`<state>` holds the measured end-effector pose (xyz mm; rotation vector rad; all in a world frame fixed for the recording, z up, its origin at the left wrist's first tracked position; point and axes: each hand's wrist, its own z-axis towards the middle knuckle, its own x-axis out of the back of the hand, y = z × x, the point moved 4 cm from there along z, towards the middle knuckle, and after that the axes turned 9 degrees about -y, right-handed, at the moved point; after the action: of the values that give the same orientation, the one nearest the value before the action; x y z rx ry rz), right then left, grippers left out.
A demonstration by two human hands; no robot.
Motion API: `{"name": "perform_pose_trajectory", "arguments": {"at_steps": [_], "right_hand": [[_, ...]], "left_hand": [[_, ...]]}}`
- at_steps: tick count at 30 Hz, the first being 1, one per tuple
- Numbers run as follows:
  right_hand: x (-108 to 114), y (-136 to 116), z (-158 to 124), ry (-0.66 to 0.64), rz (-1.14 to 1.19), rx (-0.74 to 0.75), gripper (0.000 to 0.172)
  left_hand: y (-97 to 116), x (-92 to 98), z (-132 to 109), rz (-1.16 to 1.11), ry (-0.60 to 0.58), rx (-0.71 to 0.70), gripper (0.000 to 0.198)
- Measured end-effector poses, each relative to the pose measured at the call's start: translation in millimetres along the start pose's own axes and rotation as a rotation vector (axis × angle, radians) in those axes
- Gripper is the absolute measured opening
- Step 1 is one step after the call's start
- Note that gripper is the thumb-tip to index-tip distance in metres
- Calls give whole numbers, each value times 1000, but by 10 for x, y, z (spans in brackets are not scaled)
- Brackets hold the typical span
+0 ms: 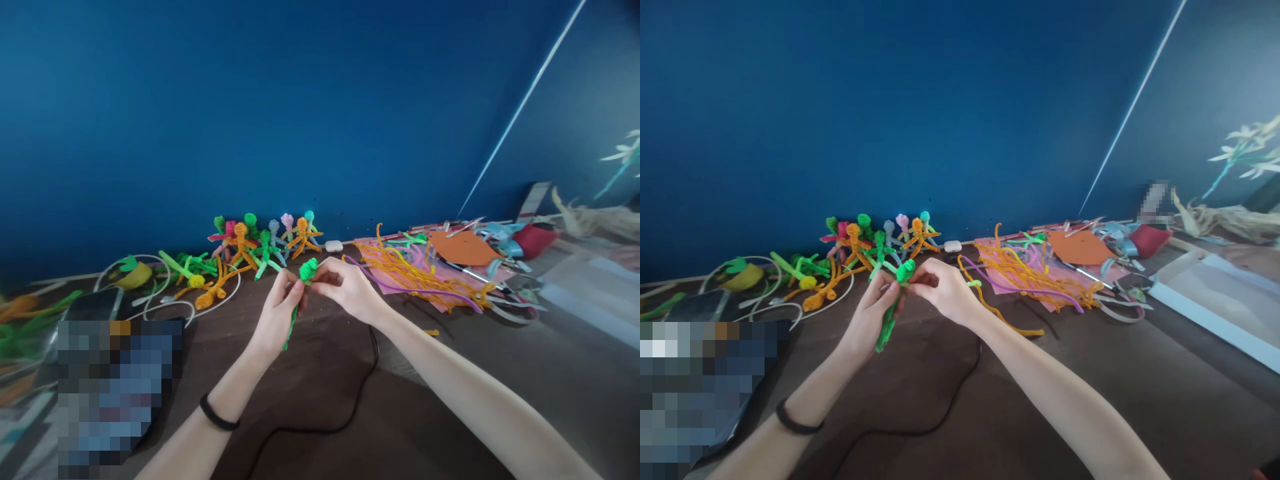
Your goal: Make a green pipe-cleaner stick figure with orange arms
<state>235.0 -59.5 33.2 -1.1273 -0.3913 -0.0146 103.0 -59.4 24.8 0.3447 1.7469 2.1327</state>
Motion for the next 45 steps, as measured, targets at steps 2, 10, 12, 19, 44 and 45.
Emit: {"name": "perform_pose_trajectory", "arguments": {"at_steps": [2, 10, 12, 19, 44, 45], "right_hand": [[0, 4, 2, -21, 25, -27, 18], [-21, 50, 17, -131, 163, -59, 21], [-11, 82, 18, -175, 185, -78, 21], [88, 138, 4, -322, 22, -117, 17], [-11, -118, -65, -393, -789, 59, 16], [-17, -117, -65, -378, -802, 64, 16]], "left_hand": [[1, 5, 3, -49, -18, 24, 20], [-25, 59, 34, -131, -90, 66, 18], [-25, 65, 39, -172, -101, 79, 18], [-43, 30, 51, -280, -226, 179, 18], [-370, -71, -4, 331, -258, 386, 19], [-380, -66, -3, 292, -229, 400, 18]]}}
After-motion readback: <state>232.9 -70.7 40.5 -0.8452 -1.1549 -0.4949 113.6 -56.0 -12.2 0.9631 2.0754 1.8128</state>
